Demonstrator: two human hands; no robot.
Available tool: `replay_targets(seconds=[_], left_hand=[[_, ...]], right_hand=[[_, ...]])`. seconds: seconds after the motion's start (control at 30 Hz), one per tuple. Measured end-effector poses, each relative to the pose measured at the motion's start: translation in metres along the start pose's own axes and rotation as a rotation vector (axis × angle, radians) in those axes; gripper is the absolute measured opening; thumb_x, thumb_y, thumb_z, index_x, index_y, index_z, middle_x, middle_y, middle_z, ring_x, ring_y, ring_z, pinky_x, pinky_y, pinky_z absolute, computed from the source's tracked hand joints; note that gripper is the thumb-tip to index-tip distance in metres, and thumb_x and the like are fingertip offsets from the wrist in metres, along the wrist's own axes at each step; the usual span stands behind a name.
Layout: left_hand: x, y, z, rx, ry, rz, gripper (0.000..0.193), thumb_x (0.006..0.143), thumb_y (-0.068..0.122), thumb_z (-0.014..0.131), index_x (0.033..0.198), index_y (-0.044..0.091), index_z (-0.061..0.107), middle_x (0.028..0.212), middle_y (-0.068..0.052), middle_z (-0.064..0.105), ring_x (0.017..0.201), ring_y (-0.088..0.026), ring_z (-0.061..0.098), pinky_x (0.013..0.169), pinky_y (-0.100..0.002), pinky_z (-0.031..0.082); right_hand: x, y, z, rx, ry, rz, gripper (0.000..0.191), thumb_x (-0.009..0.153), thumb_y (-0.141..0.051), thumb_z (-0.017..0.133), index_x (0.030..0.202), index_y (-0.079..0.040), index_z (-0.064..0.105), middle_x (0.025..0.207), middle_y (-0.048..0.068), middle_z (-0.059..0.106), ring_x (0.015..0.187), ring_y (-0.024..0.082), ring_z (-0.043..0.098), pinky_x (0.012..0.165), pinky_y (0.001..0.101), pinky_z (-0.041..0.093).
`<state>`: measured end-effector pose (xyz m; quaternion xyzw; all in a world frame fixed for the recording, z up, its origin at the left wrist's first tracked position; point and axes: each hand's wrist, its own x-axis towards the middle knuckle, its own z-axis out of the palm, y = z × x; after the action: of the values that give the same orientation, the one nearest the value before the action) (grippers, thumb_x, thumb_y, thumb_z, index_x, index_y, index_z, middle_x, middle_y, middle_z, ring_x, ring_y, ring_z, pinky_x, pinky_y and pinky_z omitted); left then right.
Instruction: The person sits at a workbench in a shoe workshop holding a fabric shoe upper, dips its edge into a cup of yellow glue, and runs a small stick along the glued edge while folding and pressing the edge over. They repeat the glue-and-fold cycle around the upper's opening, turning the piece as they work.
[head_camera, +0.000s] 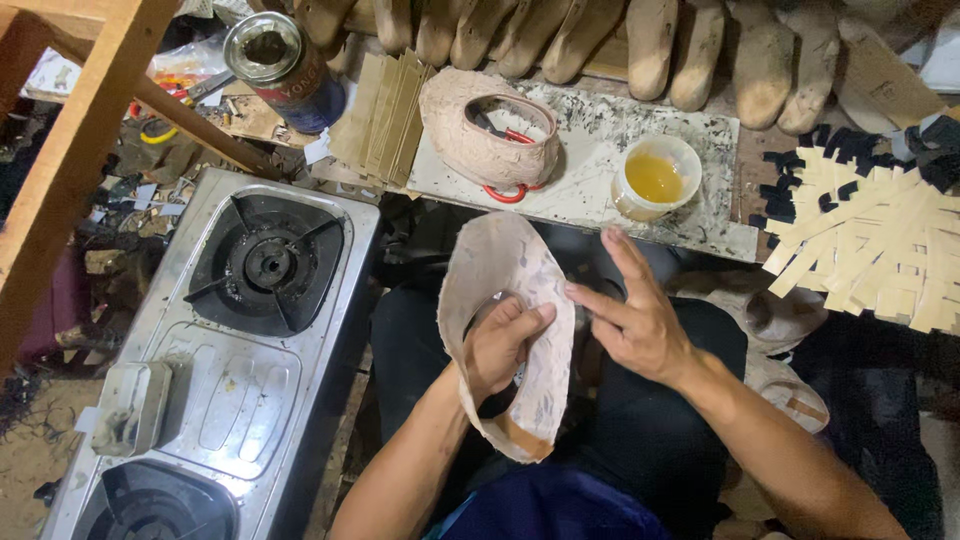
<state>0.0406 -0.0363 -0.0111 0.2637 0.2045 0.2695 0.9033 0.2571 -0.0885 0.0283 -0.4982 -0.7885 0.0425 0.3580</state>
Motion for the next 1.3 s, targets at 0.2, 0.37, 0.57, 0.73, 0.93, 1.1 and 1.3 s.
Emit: replay_targets(seconds=[0.2,0.37,0.57,0.73,0.93,1.1,1.3], left_hand=[[-0.005,0.004,-0.002,0.023,-0.007,0.039,0.022,0.105,0.018,0.059,0.113,-0.001,0.068,0.1,-0.008,0.074,0.088,-0.013,0.07,0.081,-0.029,0.056],[0.0,0.004,-0.004,0.131,0.031,0.018,0.025,0.108,0.018,0.059,0.106,-0.005,0.069,0.095,-0.01,0.074,0.08,-0.013,0.068,0.074,-0.028,0.055],[0.002,0.013,0.004,0.09,0.168,0.081,0.019,0.1,0.017,0.059,0.101,0.001,0.07,0.087,-0.004,0.072,0.076,-0.01,0.066,0.07,-0.026,0.052],[0.003,0.016,0.012,0.53,0.432,0.212,0.026,0.1,0.022,0.066,0.091,-0.003,0.066,0.079,-0.002,0.066,0.072,-0.008,0.057,0.063,-0.027,0.047],[-0.008,0.014,0.003,0.77,0.19,0.003,0.028,0.094,0.024,0.068,0.093,-0.004,0.069,0.079,-0.004,0.069,0.072,-0.011,0.063,0.064,-0.028,0.05],[-0.014,-0.001,-0.019,0.552,0.222,0.064,0.023,0.097,0.021,0.068,0.104,-0.001,0.073,0.088,-0.002,0.072,0.079,-0.009,0.063,0.072,-0.027,0.052],[-0.007,-0.006,-0.026,0.292,0.201,0.112,0.022,0.099,0.018,0.067,0.112,0.0,0.072,0.096,-0.002,0.073,0.084,-0.01,0.067,0.075,-0.028,0.055]], right_hand=[[-0.004,-0.005,-0.009,0.052,-0.05,-0.152,0.059,0.07,0.005,0.077,0.122,-0.023,0.075,0.158,0.018,0.037,0.15,0.043,0.035,0.123,0.0531,0.034],[-0.002,-0.008,-0.013,0.02,0.007,-0.147,0.046,0.078,0.003,0.078,0.117,-0.021,0.076,0.158,0.016,0.038,0.151,0.042,0.036,0.124,0.0521,0.036],[-0.013,-0.016,-0.009,0.226,-0.084,0.005,0.045,0.073,0.011,0.069,0.111,-0.01,0.078,0.154,0.019,0.044,0.143,0.039,0.047,0.116,0.0478,0.042],[-0.02,-0.036,0.01,0.758,0.011,0.494,0.051,0.083,0.01,0.071,0.132,0.001,0.059,0.145,0.015,0.047,0.106,0.02,0.069,0.091,0.0321,0.06],[-0.002,-0.025,-0.002,0.649,0.058,0.459,0.058,0.087,0.002,0.07,0.142,0.001,0.053,0.139,0.013,0.051,0.095,0.015,0.071,0.082,0.0283,0.06],[0.026,0.034,-0.039,-0.083,0.053,0.284,0.043,0.089,-0.02,0.08,0.125,-0.001,0.07,0.141,0.019,0.055,0.13,0.036,0.06,0.108,0.0469,0.052],[0.053,0.091,-0.053,-0.479,-0.155,0.301,0.031,0.075,-0.031,0.087,0.094,-0.006,0.081,0.149,0.019,0.055,0.145,0.049,0.042,0.116,0.057,0.031]])
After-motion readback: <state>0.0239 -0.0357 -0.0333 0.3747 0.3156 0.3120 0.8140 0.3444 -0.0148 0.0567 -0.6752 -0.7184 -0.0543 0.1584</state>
